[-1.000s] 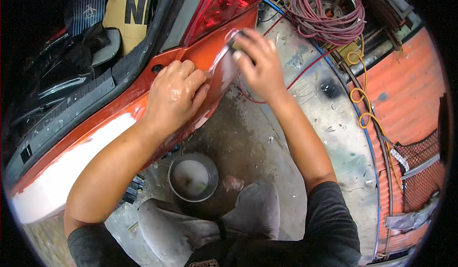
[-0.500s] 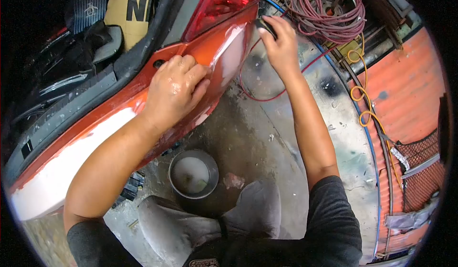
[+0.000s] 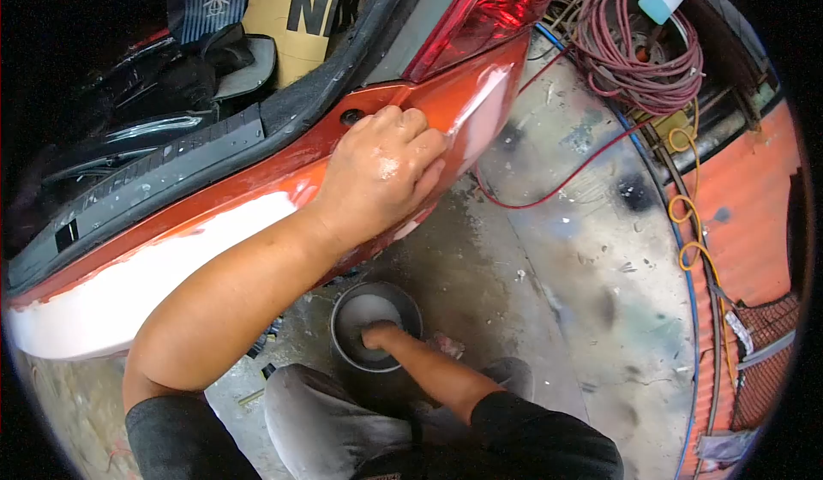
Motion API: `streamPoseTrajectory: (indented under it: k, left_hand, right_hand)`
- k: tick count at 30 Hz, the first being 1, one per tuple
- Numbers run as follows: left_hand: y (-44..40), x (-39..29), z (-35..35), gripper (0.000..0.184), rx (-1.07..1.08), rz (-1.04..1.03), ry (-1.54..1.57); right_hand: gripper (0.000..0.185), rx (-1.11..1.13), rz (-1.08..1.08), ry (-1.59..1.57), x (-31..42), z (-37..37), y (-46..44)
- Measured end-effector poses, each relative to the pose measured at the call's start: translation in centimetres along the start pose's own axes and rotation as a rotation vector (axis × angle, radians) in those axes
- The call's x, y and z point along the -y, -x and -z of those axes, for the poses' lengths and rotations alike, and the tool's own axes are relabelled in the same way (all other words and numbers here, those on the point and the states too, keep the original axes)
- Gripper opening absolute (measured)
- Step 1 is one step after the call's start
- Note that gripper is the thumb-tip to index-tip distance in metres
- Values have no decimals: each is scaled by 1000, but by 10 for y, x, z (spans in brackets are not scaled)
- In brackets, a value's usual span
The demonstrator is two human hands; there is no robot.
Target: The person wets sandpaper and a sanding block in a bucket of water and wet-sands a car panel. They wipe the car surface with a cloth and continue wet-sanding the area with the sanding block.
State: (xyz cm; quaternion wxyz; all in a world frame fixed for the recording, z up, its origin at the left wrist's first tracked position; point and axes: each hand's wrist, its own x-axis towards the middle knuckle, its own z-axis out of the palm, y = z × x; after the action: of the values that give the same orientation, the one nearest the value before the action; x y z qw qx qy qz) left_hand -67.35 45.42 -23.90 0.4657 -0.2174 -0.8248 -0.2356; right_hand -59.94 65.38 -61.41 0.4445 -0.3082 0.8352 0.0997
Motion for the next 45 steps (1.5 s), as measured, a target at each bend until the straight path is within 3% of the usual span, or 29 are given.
streamPoseTrajectory:
  k: [2,5,6,8,9,10,13,16,18,22,28,34,38,41,42,45]
  left_hand:
    - [0,0,2,22,6,-1,5]
    - [-1,0,2,22,19,8,-1]
    - [0,-1,1,22,14,11,1]
    - [0,0,1,22,-3,2,12]
    - [0,0,1,22,3,4,8]
    - [0,0,1,22,9,6,4]
    - [0,-1,2,22,7,17,0]
    - [-1,-1,0,24,11,20,-5]
    - [-1,-2,2,24,20,24,0]
    - [-1,-1,3,25,32,22,11]
    - [-2,-1,3,25,27,24,10]
    - [-3,-2,4,25,27,30,11]
    - [-2,-3,4,25,42,35,-6]
    - [-1,-1,2,24,18,32,30]
    - [-3,1,3,24,15,33,14]
    - [0,-3,3,23,39,32,8]
  right_hand:
    - [34,-251,-122,-228,-5,-60,-41]
    - [36,11,54,24,-7,-61,-30]
    - [38,143,152,33,-14,-45,-18]
    - [40,68,135,-75,-32,16,36]
    - [46,-91,198,-144,-46,60,86]
    - [49,-87,115,-169,-43,127,142]
    - [43,-990,319,-19,-74,223,248]
    - [44,-1495,377,214,-74,313,314]
    - [42,-1627,364,336,-75,356,324]
    - [40,-1602,418,156,-77,386,303]
    - [40,-1728,442,285,-84,383,285]
    - [35,-1627,497,327,-62,357,294]
    - [33,-1761,443,241,-79,387,285]
    - [30,-1758,485,361,-63,359,279]
    - [31,-1663,490,293,-49,347,286]
    - [32,-1763,457,370,-83,380,283]
